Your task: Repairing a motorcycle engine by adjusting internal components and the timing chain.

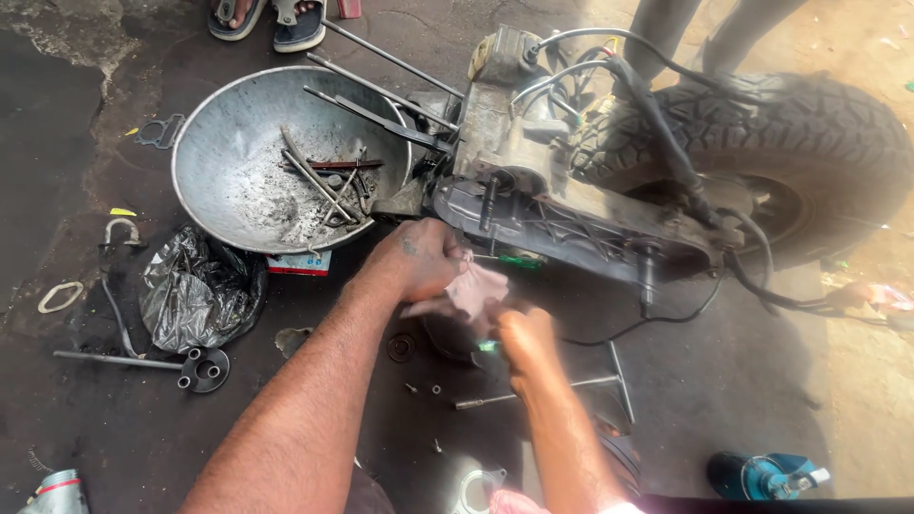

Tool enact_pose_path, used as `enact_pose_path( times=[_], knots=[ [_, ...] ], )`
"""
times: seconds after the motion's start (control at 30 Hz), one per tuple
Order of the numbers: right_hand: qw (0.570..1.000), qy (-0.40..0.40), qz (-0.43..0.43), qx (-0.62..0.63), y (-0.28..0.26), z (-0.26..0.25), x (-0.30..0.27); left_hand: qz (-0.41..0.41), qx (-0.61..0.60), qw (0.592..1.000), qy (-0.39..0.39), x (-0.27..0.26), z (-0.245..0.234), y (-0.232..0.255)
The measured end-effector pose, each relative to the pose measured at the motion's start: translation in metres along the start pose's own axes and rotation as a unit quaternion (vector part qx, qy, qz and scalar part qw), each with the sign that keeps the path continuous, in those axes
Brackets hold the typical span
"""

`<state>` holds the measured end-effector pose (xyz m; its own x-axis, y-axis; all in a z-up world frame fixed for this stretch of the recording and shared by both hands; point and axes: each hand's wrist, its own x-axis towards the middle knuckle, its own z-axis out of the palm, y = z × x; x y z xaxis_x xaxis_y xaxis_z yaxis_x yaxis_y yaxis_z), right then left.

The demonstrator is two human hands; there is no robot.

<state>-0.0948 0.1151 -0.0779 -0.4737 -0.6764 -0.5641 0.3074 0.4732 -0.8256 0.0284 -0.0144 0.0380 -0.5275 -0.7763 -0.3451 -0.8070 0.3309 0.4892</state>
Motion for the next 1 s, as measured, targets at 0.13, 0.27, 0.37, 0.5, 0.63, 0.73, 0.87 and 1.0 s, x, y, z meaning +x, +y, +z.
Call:
enact_pose_path(
  times=[0.13, 0.27, 0.37, 0.5, 0.63, 0.73, 0.87, 1.0],
  knots=[
    [0.991, 0.083, -0.105, 0.014, -0.001, -0.001, 0.009, 0.02, -0.02, 0.999, 0.047, -0.001, -0.007, 0.001],
    [0.967, 0.052, -0.248, 0.04, -0.024, 0.012, -0.004, 0.09, -0.034, 0.994, 0.047, 0.004, -0.002, -0.006],
    [0.95, 0.056, -0.303, -0.048, -0.034, 0.015, -0.008, 0.106, -0.032, 0.994, 0.026, -0.001, -0.009, -0.002],
    [0.921, 0.118, -0.315, -0.194, -0.036, 0.008, -0.004, 0.036, -0.018, 0.999, 0.013, -0.005, -0.021, -0.003],
    [0.969, 0.095, -0.172, -0.152, -0.051, 0.009, -0.013, 0.0, -0.03, 0.999, 0.011, -0.008, -0.027, -0.003],
    [0.983, 0.067, -0.17, -0.03, -0.045, 0.003, -0.007, -0.029, -0.037, 0.998, 0.039, -0.006, -0.027, -0.006],
    [0.993, 0.016, 0.021, 0.117, -0.049, 0.007, -0.01, -0.017, -0.046, 0.992, 0.114, -0.003, -0.024, -0.008],
    [0.967, -0.067, -0.049, 0.241, -0.039, 0.004, -0.007, -0.022, -0.031, 0.981, 0.19, -0.003, -0.03, -0.008]
  ],
)
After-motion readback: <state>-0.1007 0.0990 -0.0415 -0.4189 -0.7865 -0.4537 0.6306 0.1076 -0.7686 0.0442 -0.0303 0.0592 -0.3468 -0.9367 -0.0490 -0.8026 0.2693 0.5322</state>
